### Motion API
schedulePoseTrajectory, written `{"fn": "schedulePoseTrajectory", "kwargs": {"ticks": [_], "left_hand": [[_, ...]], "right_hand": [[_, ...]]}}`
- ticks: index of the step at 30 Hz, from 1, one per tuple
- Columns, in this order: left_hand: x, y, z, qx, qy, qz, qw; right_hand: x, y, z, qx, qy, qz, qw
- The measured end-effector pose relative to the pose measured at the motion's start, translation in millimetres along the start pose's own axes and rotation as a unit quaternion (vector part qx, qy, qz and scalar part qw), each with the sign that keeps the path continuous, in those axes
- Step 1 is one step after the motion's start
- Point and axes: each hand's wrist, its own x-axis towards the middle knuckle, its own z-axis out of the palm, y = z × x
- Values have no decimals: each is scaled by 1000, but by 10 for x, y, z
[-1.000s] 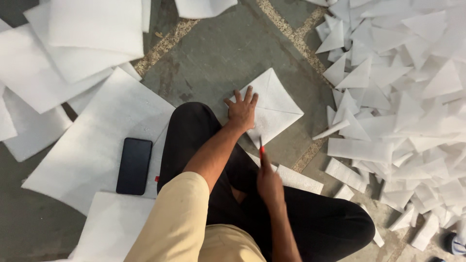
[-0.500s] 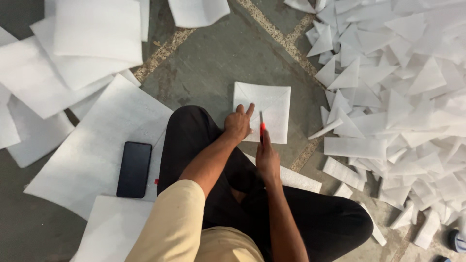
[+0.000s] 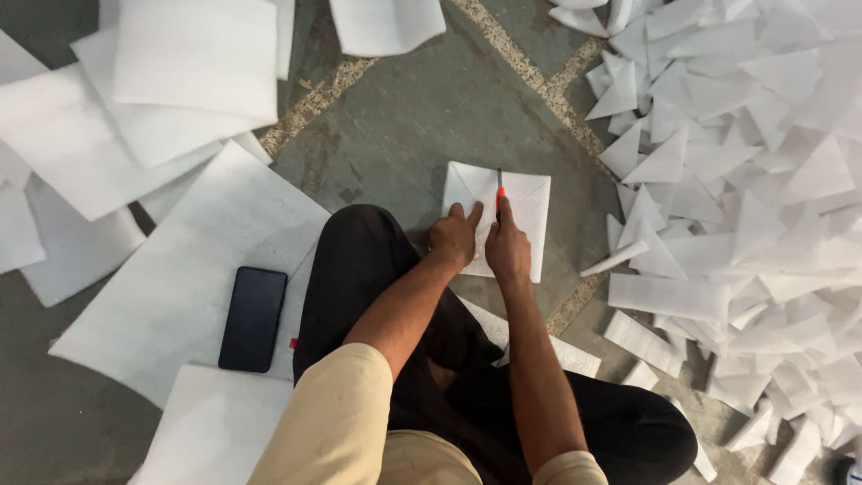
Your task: The person sits on the floor and repeatedly cuts square white foam sheets into smaller pieces using a red utility knife. Cut pieces and offcuts accumulate on the floor around them.
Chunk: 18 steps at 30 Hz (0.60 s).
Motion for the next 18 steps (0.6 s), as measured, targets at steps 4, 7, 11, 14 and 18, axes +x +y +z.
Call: {"fn": "schedulePoseTrajectory", "kwargs": {"ticks": [4, 7, 11, 14, 18], "left_hand": [[31, -14, 106, 4, 27, 7, 1000], [6, -9, 85, 19, 46, 7, 999], [-62, 26, 26, 17, 36, 7, 999], [-18, -5, 50, -4, 1, 5, 1000], [156, -34, 369, -97, 107, 21, 989]], "right_hand": [[0, -17, -97, 3, -42, 26, 999], [-371, 20, -141, -11, -44, 20, 999], [-1384, 139, -205, 33, -71, 52, 996], [-1946, 159, -298, -47, -195, 128, 971], [-2264, 145, -367, -15, -154, 90, 984]]}}
